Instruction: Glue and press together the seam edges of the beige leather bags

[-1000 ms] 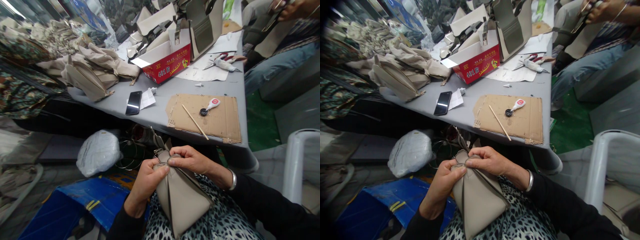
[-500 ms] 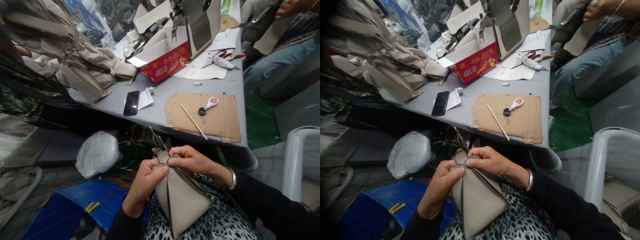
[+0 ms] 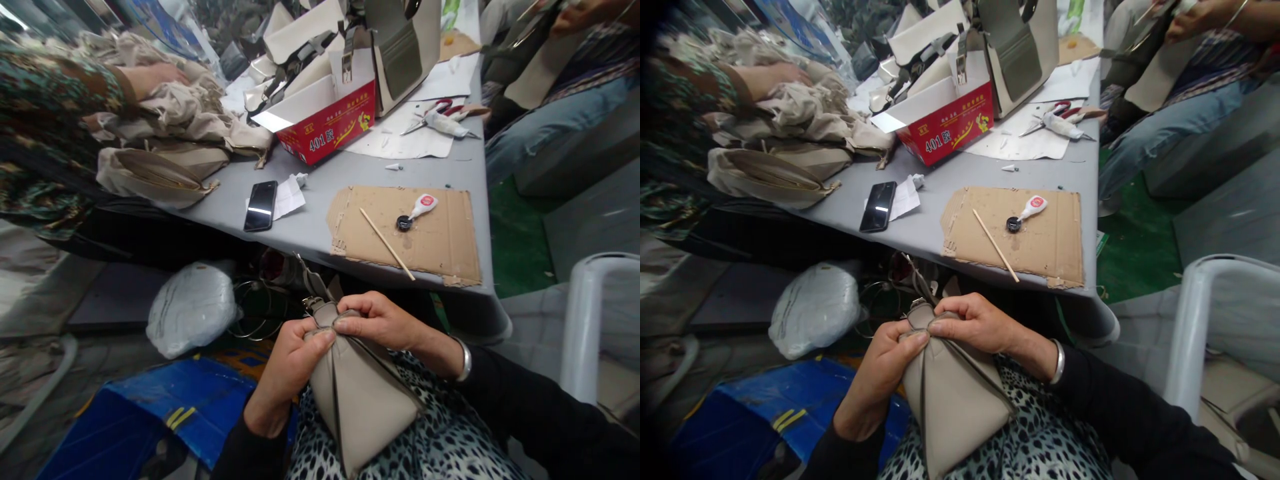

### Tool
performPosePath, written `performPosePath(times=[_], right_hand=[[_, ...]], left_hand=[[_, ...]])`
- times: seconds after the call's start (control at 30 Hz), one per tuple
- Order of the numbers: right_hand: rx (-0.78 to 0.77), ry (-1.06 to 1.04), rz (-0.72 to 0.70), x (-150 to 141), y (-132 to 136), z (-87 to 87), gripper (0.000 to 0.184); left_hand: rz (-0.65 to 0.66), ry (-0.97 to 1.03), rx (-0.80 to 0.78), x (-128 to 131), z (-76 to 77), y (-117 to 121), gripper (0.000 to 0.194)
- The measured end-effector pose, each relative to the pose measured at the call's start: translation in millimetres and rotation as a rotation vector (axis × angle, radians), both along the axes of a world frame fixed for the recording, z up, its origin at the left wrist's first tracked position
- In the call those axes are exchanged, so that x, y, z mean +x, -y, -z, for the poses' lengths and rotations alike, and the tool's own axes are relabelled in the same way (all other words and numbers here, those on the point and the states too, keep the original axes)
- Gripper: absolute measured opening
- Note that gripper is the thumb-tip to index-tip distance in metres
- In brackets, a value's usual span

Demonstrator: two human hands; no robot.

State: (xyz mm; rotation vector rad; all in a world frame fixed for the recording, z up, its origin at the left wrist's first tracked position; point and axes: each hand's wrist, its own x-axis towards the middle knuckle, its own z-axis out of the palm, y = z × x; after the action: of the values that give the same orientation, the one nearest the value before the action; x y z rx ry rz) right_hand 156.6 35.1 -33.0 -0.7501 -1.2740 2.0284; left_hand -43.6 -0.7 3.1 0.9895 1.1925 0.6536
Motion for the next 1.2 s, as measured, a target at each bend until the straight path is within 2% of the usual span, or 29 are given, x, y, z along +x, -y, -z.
performPosePath(times=[0.4, 0.8, 1.2], right_hand=[[0.006, -0.013, 0.014, -4.0, 1.9, 5.5, 0.042], [-0.003, -0.007, 0.018, -6.7, 3.8, 8.1, 0.045], [0.141, 0.053, 0.055, -2.9, 3.4, 6.1, 0.044]], left_hand=[[0.02, -0.083, 0.068, -3.4, 3.4, 2.6, 0.033], [-0.025, -0.047, 0.018, -0.4, 0.4, 3.7, 0.032], [-0.026, -0.028, 0.004, 2.7, -1.5, 3.6, 0.031]])
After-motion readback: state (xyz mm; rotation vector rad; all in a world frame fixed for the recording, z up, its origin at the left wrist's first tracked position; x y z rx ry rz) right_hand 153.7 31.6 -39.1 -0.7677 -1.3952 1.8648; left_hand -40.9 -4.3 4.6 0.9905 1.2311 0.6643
